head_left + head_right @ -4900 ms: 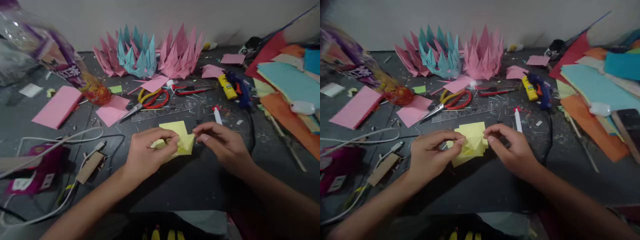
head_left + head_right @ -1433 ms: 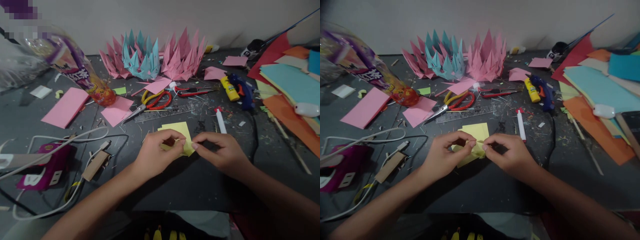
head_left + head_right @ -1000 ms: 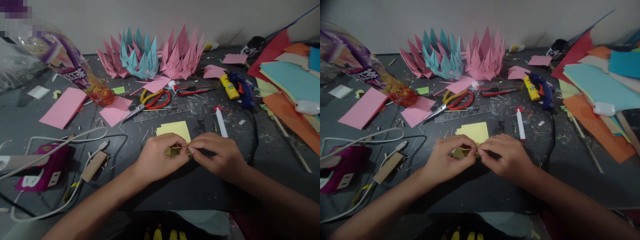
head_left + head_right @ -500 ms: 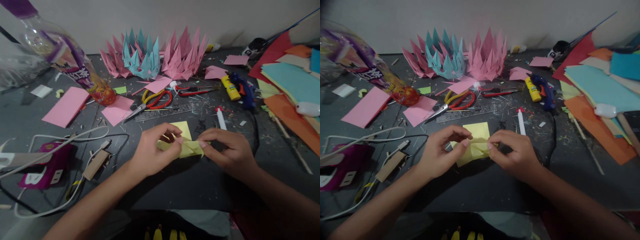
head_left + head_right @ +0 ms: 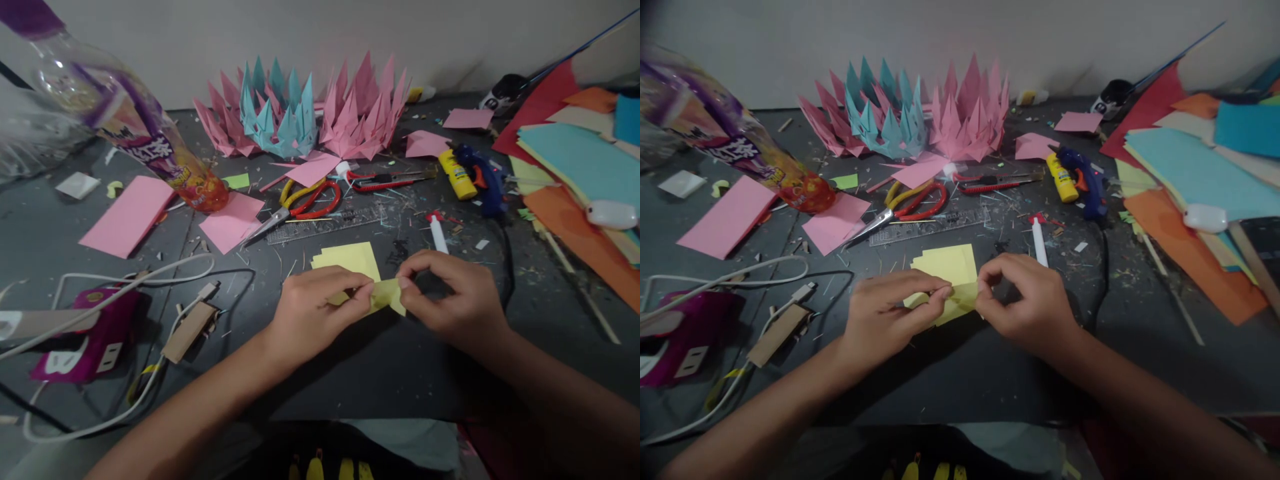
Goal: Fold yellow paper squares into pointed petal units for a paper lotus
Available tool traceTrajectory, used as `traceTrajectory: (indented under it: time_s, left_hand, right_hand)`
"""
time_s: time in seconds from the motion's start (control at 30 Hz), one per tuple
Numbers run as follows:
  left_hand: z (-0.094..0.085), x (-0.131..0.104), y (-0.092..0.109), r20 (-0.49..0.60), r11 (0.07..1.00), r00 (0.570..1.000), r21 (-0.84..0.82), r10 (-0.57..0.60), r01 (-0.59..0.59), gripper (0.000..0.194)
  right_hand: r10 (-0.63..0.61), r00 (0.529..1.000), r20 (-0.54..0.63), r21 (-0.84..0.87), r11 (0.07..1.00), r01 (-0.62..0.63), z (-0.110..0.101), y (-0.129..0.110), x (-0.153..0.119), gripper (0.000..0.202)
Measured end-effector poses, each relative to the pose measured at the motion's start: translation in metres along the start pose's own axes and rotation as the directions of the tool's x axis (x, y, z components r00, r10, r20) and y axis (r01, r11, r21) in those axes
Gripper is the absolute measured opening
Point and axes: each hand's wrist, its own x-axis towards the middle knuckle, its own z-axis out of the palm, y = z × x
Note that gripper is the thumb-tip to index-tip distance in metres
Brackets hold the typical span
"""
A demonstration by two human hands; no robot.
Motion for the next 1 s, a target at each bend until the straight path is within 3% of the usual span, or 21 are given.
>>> traceTrajectory:
  time_s: [0.1,0.23,0.33,0.4,0.53,0.6,0.77,1.0]
  left_hand:
    - [-0.003,0.003,0.001,-0.058,0.999,0.997,-0.009,-0.045,0.045,0.008]
    - [-0.004,0.006,0.002,-0.181,0.982,0.966,-0.071,-0.186,0.176,0.008]
    - [-0.004,0.006,0.001,-0.232,0.954,0.928,-0.151,-0.29,0.26,0.006]
    - [-0.004,0.006,0.0,-0.222,0.936,0.916,-0.195,-0.334,0.294,0.006]
    - [-0.005,0.007,0.0,-0.019,0.898,0.917,-0.208,-0.399,0.387,0.009]
    - [-0.005,0.007,0.001,0.054,0.897,0.917,-0.193,-0.396,0.398,0.008]
    - [-0.004,0.006,0.0,0.096,0.949,0.956,-0.127,-0.277,0.287,0.008]
    - [-0.004,0.005,-0.004,0.127,0.987,0.98,-0.031,-0.155,0.16,0.01]
  right_hand:
    - [0.164,0.984,0.064,0.193,0.966,-0.173,-0.002,0.006,0.001,0.013]
    - [0.295,0.942,0.162,0.469,0.816,-0.337,0.001,0.012,0.003,0.018]
    - [0.302,0.915,0.268,0.486,0.778,-0.399,0.004,0.01,0.004,0.007]
    - [0.304,0.911,0.277,0.464,0.788,-0.404,0.004,0.007,0.005,0.007]
    - [0.342,0.921,0.188,0.412,0.823,-0.39,0.001,0.006,0.007,0.01]
    - [0.297,0.937,0.185,0.361,0.866,-0.346,0.001,0.006,0.006,0.01]
    - [0.067,0.968,0.24,0.249,0.96,-0.128,0.004,0.004,0.002,0.013]
    - [-0.055,0.98,0.191,0.181,0.983,0.02,0.005,0.004,0.001,0.013]
